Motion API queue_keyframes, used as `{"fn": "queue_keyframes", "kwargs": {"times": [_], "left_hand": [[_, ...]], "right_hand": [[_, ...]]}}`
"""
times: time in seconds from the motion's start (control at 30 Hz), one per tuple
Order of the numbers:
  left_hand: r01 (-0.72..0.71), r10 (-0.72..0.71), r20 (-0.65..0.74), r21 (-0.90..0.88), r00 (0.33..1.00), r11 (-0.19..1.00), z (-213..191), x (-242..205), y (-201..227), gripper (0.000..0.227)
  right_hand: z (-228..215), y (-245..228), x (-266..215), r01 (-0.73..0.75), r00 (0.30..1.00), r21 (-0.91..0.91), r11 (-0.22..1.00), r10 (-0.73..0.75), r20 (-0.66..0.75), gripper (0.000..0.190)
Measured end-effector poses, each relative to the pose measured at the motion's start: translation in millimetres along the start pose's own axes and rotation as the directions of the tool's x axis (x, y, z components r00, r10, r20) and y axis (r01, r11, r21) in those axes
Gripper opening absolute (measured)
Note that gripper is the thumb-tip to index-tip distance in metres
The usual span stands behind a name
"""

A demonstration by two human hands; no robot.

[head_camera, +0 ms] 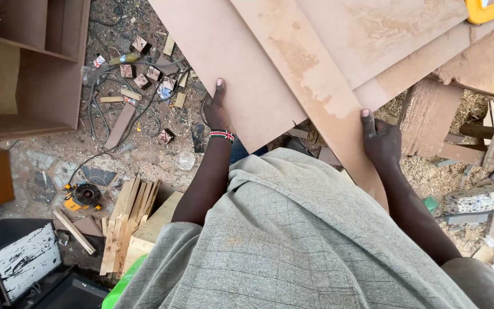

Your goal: The person uses a circular saw to cut a large sheet of plywood. They then measure and mark the wood with a square and pencil, clamp the pieces together, and cut them again. Finally, the person removes the clamps and places the cut pieces aside.

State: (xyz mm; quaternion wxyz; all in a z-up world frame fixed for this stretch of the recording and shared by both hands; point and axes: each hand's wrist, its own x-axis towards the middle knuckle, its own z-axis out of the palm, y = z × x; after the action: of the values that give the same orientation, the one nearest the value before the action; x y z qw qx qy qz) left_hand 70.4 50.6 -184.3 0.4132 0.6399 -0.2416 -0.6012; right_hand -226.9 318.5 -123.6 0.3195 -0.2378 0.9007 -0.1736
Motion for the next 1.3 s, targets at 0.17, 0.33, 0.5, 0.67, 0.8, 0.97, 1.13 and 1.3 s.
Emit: {"fn": "queue_keyframes", "kwargs": {"times": [0.17, 0.33, 0.5, 0.67, 0.8, 0.97, 1.13, 1.3], "left_hand": [[-0.038, 0.038, 0.009, 0.031, 0.999, 0.999, -2, -2, 4, 0.045], [-0.028, 0.029, 0.021, -0.018, 0.999, 0.999, 2, -13, 12, 0.042], [-0.034, 0.034, 0.004, -0.020, 0.999, 0.999, -19, 7, -28, 0.047], [-0.063, 0.063, -0.010, -0.033, 0.998, 0.997, -18, -2, -29, 0.045], [-0.025, 0.026, 0.015, -0.079, 1.000, 0.997, -9, -30, -1, 0.044], [-0.047, 0.047, -0.004, -0.052, 0.999, 0.998, -35, 15, -31, 0.050], [-0.053, 0.053, 0.039, -0.002, 0.998, 0.999, -41, 26, -33, 0.050], [-0.536, 0.581, 0.127, 0.578, 0.804, 0.616, -14, -24, 6, 0.082]], "right_hand": [[4, -4, 9, 0.028, 0.998, 0.043, 0.999, -0.025, -0.061, 0.070], [7, 15, 16, 0.026, 0.998, 0.085, 0.996, -0.020, -0.065, 0.063], [10, 16, -10, 0.080, 0.988, 0.147, 0.986, -0.059, -0.145, 0.041], [12, -2, -19, 0.136, 0.955, 0.102, 0.985, -0.104, -0.276, 0.035], [15, -18, -20, 0.088, 0.954, 0.134, 0.987, -0.045, -0.296, 0.031], [14, -43, -12, 0.154, 0.936, 0.152, 0.976, -0.095, -0.338, 0.026], [8, -77, -9, 0.139, 0.935, 0.196, 0.971, -0.064, -0.348, 0.025], [8, -52, -4, 0.386, 0.862, 0.107, 0.916, -0.316, -0.397, 0.022]]}}
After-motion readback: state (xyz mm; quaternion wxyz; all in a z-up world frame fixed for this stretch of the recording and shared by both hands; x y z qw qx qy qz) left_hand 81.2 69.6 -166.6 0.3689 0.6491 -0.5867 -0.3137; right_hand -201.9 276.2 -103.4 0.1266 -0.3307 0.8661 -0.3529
